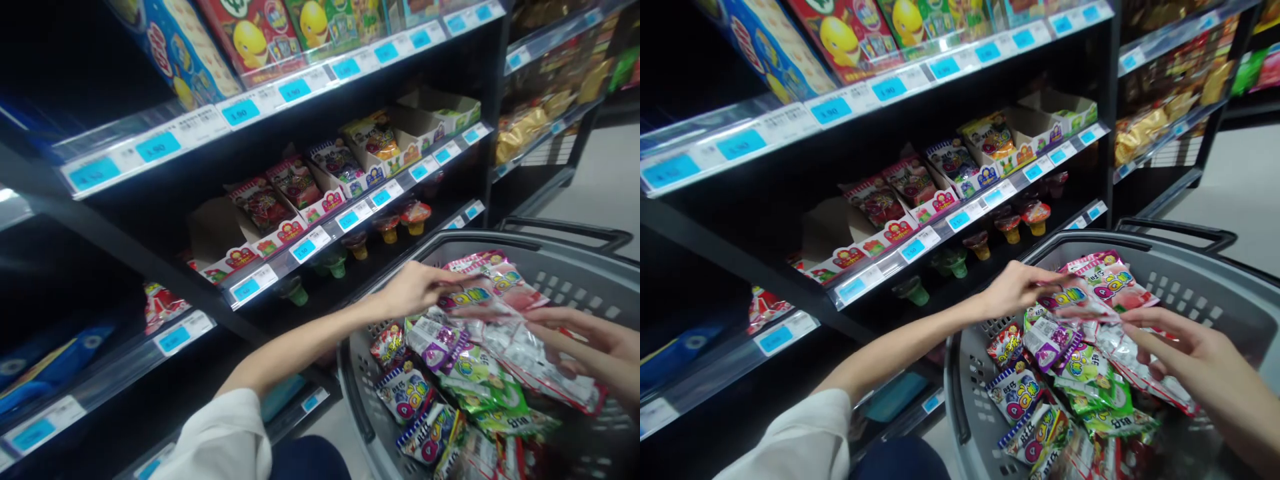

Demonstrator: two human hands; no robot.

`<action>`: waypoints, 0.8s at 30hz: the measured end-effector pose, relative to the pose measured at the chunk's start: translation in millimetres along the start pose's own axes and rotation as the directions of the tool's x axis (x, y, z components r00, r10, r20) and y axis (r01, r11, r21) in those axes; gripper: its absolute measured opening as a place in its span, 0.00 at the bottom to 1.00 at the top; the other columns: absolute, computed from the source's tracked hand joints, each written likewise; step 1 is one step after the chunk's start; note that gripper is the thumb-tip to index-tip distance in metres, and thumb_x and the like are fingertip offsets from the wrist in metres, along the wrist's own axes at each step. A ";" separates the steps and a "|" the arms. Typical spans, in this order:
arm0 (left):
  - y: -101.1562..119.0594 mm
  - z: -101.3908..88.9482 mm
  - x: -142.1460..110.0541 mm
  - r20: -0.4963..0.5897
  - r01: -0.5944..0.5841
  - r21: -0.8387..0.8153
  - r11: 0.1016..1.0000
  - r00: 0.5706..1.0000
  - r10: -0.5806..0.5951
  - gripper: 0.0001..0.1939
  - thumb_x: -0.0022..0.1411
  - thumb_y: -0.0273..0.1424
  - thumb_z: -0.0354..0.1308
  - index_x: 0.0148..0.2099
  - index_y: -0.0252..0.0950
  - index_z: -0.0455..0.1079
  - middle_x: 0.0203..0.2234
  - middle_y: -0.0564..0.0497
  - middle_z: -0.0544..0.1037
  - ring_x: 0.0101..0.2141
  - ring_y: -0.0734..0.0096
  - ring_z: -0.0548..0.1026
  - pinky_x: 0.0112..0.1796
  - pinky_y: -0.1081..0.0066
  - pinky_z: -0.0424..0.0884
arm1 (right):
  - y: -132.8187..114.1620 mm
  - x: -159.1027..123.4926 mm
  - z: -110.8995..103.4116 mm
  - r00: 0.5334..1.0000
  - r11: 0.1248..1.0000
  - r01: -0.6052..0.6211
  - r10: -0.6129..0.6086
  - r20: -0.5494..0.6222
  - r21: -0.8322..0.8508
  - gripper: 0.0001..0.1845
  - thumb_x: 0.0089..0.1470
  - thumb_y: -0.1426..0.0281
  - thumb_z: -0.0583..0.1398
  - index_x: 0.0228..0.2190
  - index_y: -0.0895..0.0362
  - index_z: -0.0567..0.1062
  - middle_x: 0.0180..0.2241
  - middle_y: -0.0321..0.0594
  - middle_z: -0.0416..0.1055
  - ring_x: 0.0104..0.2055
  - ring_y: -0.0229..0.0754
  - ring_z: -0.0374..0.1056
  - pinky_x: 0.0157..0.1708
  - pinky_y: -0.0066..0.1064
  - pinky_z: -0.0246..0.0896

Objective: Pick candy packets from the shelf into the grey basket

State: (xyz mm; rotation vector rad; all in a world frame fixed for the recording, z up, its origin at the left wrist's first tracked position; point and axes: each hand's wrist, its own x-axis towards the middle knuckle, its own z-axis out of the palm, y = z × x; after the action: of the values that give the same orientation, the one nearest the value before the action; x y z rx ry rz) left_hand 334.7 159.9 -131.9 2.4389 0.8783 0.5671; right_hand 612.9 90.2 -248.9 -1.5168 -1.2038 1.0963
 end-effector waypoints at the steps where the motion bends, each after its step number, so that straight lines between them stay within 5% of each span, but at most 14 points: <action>1: 3.4 -12.7 -7.6 -0.072 0.025 -0.008 1.000 0.997 -0.026 0.16 0.70 0.35 0.55 0.52 0.37 0.81 0.25 0.56 0.76 0.26 0.76 0.68 0.33 0.75 0.67 | -1.3 -1.0 -0.3 0.999 0.999 -0.031 0.031 0.029 0.015 0.30 0.33 0.44 0.72 0.37 0.46 0.83 0.42 0.40 0.78 0.31 0.40 0.68 0.24 0.24 0.66; 3: 10.6 -39.3 -21.0 -0.248 0.054 -0.036 0.998 0.967 -0.061 0.14 0.68 0.37 0.57 0.40 0.35 0.82 0.22 0.56 0.74 0.24 0.77 0.68 0.31 0.75 0.69 | -2.5 -1.6 -1.8 0.994 0.997 -0.081 0.079 0.081 0.017 0.30 0.33 0.43 0.72 0.36 0.46 0.84 0.44 0.40 0.77 0.33 0.40 0.67 0.26 0.24 0.66; 5: 18.6 -67.9 -30.3 -0.442 0.079 -0.077 0.994 0.891 -0.105 0.16 0.66 0.39 0.59 0.31 0.34 0.78 0.21 0.55 0.72 0.22 0.76 0.69 0.27 0.74 0.70 | -3.2 -0.8 -3.3 0.982 0.993 -0.115 0.113 0.153 0.003 0.29 0.32 0.44 0.73 0.34 0.47 0.85 0.47 0.41 0.77 0.34 0.41 0.68 0.28 0.25 0.69; 10: 35.8 -143.1 -40.3 -0.825 0.077 -0.016 0.997 0.563 -0.057 0.19 0.61 0.46 0.65 0.30 0.34 0.73 0.23 0.52 0.74 0.25 0.73 0.73 0.26 0.72 0.72 | -18.4 -4.0 1.3 0.960 0.990 -0.139 0.135 0.247 -0.001 0.27 0.29 0.45 0.73 0.30 0.47 0.86 0.44 0.44 0.79 0.32 0.44 0.69 0.27 0.30 0.70; 13: 34.9 -178.4 -47.7 -0.900 0.136 0.142 0.980 0.429 0.071 0.19 0.62 0.44 0.64 0.28 0.34 0.70 0.24 0.53 0.72 0.29 0.71 0.73 0.29 0.73 0.71 | -37.7 -12.5 8.1 0.967 0.990 -0.143 0.138 0.212 0.006 0.26 0.21 0.46 0.73 0.24 0.48 0.85 0.38 0.46 0.80 0.32 0.47 0.70 0.24 0.31 0.68; 20: 5.6 -220.1 -68.0 -0.904 0.320 0.325 0.890 0.381 0.193 0.19 0.64 0.39 0.59 0.24 0.36 0.63 0.22 0.55 0.69 0.30 0.72 0.68 0.32 0.72 0.63 | -48.6 -21.3 15.4 0.960 0.996 -0.086 0.089 0.265 -0.023 0.24 0.22 0.47 0.71 0.22 0.50 0.85 0.34 0.47 0.80 0.24 0.41 0.66 0.23 0.33 0.65; 24: -10.4 -237.2 -69.0 -0.855 0.515 0.387 0.765 0.510 0.089 0.17 0.63 0.38 0.54 0.25 0.36 0.67 0.21 0.53 0.70 0.29 0.69 0.70 0.32 0.70 0.61 | -43.8 -19.8 14.9 0.959 0.996 -0.082 0.087 0.269 -0.029 0.25 0.22 0.47 0.71 0.23 0.51 0.85 0.37 0.49 0.80 0.32 0.49 0.72 0.25 0.32 0.67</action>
State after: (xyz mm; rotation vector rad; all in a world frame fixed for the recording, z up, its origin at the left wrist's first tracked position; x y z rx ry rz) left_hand 156.4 191.1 36.5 2.4012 2.0396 1.6806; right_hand 586.8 78.4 -207.5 -1.4762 -1.3441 1.3884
